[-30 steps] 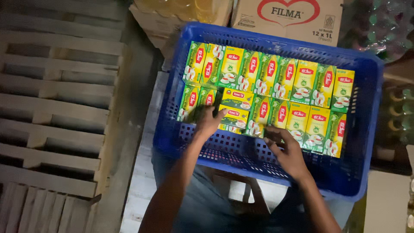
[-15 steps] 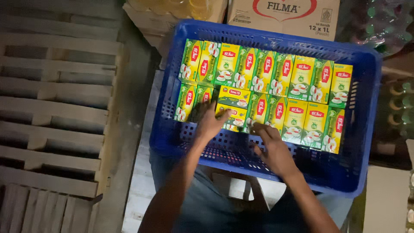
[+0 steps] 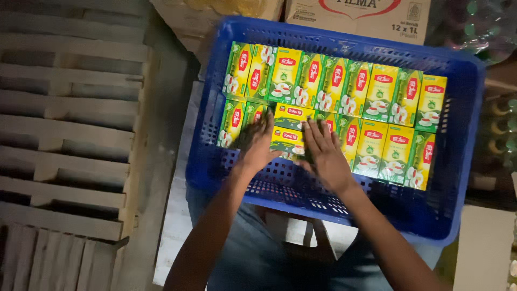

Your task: The person transfers small yellow and green boxes from a blue plastic crate into a cardboard box. They repeatedly pick up boxes, place them into the cardboard box, and adjust the arrangement inside the crate.

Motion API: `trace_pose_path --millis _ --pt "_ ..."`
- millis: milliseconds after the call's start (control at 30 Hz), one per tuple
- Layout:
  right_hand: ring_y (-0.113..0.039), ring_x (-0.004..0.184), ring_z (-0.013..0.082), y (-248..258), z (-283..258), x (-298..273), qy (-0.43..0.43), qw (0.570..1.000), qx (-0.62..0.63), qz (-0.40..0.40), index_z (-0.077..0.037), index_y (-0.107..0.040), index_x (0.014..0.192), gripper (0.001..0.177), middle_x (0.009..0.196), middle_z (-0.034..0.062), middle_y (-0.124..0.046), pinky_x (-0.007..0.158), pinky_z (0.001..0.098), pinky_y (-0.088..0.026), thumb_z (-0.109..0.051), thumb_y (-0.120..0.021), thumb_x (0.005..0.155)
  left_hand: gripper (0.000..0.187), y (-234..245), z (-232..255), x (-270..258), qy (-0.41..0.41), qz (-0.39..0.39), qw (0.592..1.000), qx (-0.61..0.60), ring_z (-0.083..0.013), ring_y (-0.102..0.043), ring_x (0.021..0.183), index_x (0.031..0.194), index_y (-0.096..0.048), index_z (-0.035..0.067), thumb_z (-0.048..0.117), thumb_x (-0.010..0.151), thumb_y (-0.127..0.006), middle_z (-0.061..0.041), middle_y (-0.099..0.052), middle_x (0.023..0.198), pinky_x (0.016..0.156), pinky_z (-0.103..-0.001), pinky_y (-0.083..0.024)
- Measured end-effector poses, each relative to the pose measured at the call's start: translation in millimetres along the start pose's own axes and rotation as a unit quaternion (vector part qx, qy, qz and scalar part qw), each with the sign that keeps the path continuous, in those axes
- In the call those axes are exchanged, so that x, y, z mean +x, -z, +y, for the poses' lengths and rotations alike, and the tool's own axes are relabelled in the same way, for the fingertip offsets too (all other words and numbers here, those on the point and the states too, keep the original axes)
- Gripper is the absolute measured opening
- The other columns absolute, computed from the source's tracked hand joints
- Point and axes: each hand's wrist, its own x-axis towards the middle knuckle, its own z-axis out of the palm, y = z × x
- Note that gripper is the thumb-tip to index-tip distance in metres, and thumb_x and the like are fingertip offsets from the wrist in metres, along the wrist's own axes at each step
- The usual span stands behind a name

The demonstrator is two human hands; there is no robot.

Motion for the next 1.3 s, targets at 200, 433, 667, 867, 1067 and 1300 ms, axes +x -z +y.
trace_pose_path --millis 200,433,667,867,1067,1300 --pt "-0.012 0.172 0.0345 -19 -1 9 -0.041 0.997 -0.052 -0.032 -0.008 -0.011 0.181 0.093 0.188 0.0146 -0.014 0.134 0.0614 -0.019 -0.065 -0.037 0.112 0.121 -8 -3 -1 -0.041 0.032 0.997 0.057 -0.0507 -0.034 0.163 0.175 -0.009 -0.006 0.034 0.094 -0.089 -0.038 -0.030 0.175 0.126 -0.066 -0.038" --pt "-0.006 0.173 0.0326 -18 1 8 -0.059 0.996 -0.045 -0.039 -0.014 -0.004 0.181 0.104 0.189 0.0085 -0.007 0.136 0.0640 -0.008 -0.079 -0.031 0.105 0.121 -7 13 -5 -0.016 0.040 0.999 0.023 -0.0513 -0.018 0.168 0.177 0.004 0.000 0.027 0.100 -0.087 -0.030 -0.006 0.183 0.130 -0.065 -0.033" --pt "-0.006 0.173 0.0337 -28 0 9 -0.032 0.993 -0.112 0.004 -0.011 -0.003 0.181 0.106 0.189 0.0121 -0.006 0.134 0.0682 -0.011 -0.069 -0.041 0.101 0.121 -15 6 -4 -0.025 0.029 0.999 -0.027 -0.0490 -0.017 0.169 0.178 0.009 0.008 0.025 0.103 -0.084 -0.027 -0.007 0.184 0.130 -0.071 -0.029" --pt "-0.003 0.174 0.0314 -31 -8 12 -0.071 0.993 -0.094 -0.024 -0.010 -0.002 0.181 0.098 0.189 0.0124 -0.004 0.134 0.0692 -0.009 -0.062 -0.039 0.107 0.125 -28 8 -1 0.005 0.041 0.998 0.049 -0.0492 -0.015 0.168 0.179 0.007 0.012 0.030 0.099 -0.088 -0.021 -0.004 0.185 0.130 -0.074 -0.026" --pt "-0.001 0.174 0.0306 -29 -13 13 -0.084 0.991 -0.094 -0.032 -0.010 0.000 0.181 0.099 0.189 0.0129 -0.002 0.134 0.0689 -0.008 -0.060 -0.041 0.105 0.127 -33 5 5 0.007 0.040 0.995 0.094 -0.0472 -0.022 0.167 0.179 0.007 0.013 0.036 0.098 -0.088 -0.021 -0.013 0.185 0.130 -0.073 -0.029" --pt "-0.002 0.174 0.0341 -29 0 8 -0.045 0.997 -0.059 -0.006 -0.011 0.000 0.182 0.115 0.189 0.0142 -0.003 0.133 0.0677 -0.003 -0.074 -0.041 0.095 0.138 -15 6 -2 -0.014 0.026 1.000 0.008 -0.0507 -0.023 0.166 0.179 0.008 0.017 0.017 0.088 -0.095 -0.024 -0.012 0.184 0.126 -0.076 -0.032"
